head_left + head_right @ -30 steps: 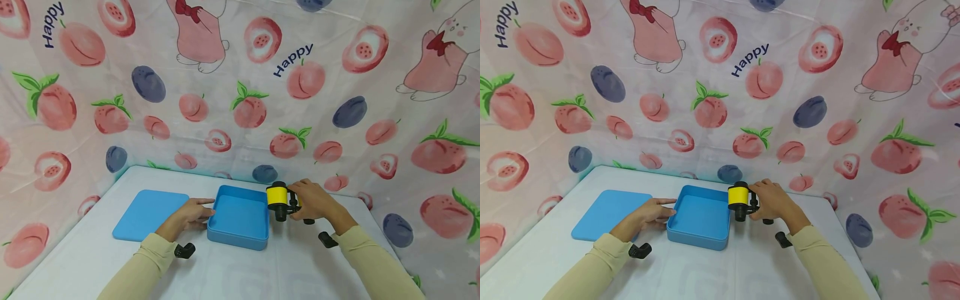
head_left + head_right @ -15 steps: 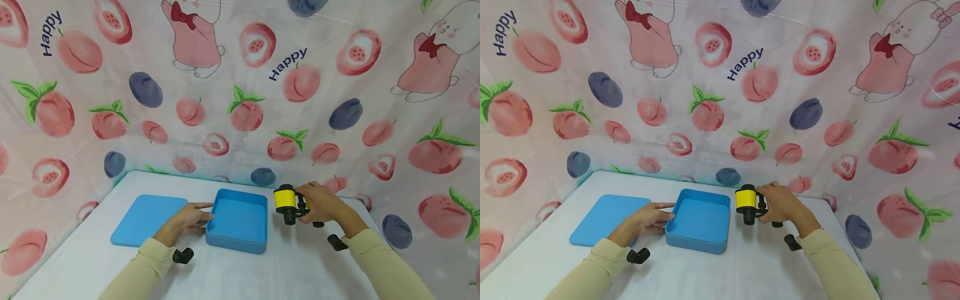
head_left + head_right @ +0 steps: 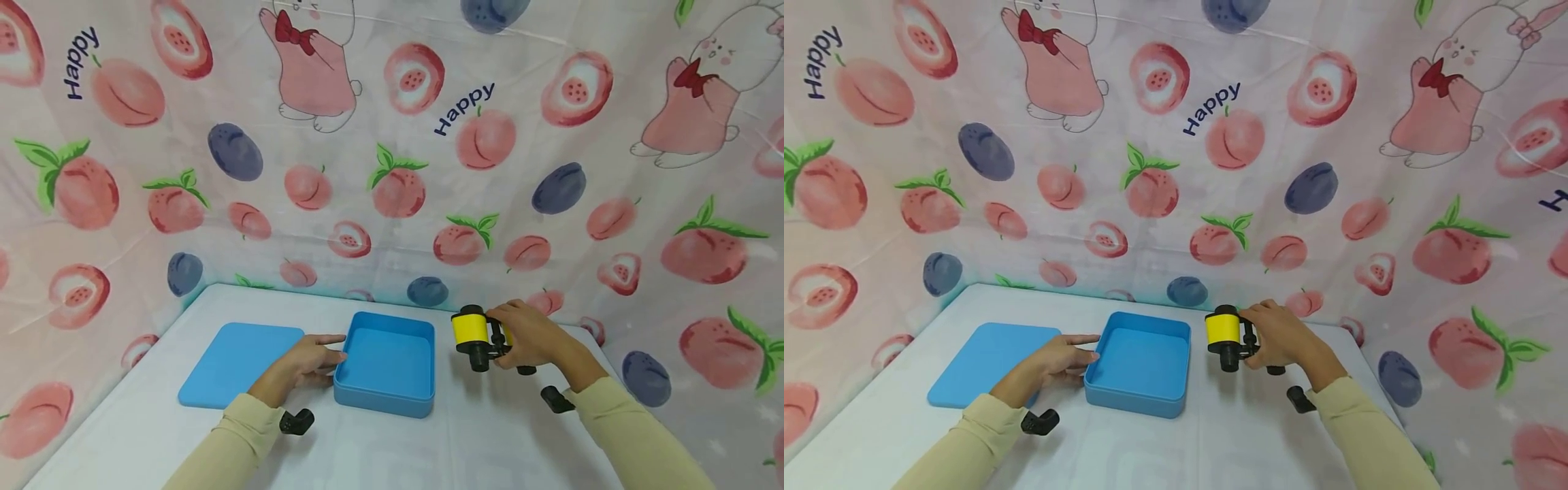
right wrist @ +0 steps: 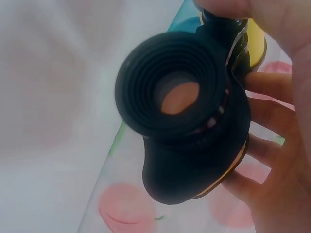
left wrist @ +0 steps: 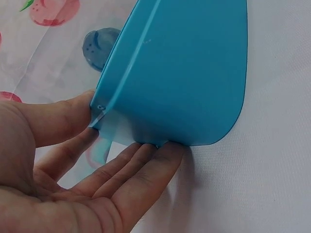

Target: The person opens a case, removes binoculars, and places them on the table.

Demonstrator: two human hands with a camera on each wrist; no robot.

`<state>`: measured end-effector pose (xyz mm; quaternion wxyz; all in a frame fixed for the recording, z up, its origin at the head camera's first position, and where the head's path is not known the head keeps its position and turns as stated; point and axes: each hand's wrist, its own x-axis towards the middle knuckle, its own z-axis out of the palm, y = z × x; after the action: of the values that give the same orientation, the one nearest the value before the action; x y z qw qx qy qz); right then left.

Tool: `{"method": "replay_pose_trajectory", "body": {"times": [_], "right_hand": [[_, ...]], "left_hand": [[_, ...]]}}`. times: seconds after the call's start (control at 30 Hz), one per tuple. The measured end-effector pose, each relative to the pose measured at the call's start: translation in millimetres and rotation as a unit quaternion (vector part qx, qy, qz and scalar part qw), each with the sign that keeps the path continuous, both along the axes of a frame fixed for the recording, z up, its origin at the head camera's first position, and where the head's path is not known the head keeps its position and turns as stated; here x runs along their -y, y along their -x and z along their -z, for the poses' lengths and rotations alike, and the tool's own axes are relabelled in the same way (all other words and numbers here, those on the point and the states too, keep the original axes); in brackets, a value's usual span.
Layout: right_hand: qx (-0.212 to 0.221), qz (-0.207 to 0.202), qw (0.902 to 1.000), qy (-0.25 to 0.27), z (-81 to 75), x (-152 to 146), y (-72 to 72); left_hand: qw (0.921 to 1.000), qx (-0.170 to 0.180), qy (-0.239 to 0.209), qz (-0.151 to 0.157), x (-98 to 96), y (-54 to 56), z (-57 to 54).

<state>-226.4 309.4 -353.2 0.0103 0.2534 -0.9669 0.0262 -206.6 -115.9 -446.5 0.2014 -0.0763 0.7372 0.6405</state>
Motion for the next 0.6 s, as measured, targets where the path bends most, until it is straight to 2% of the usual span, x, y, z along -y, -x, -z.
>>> {"method": "replay_pose_trajectory", "body": {"times": [0.6], "right_hand": [[0.005, 0.003, 0.9999, 0.01, 8.3, -12, -2.5]], "left_hand": [[1.0, 0.001, -0.005, -0.007, -1.7, -1.7, 1.0]]}}
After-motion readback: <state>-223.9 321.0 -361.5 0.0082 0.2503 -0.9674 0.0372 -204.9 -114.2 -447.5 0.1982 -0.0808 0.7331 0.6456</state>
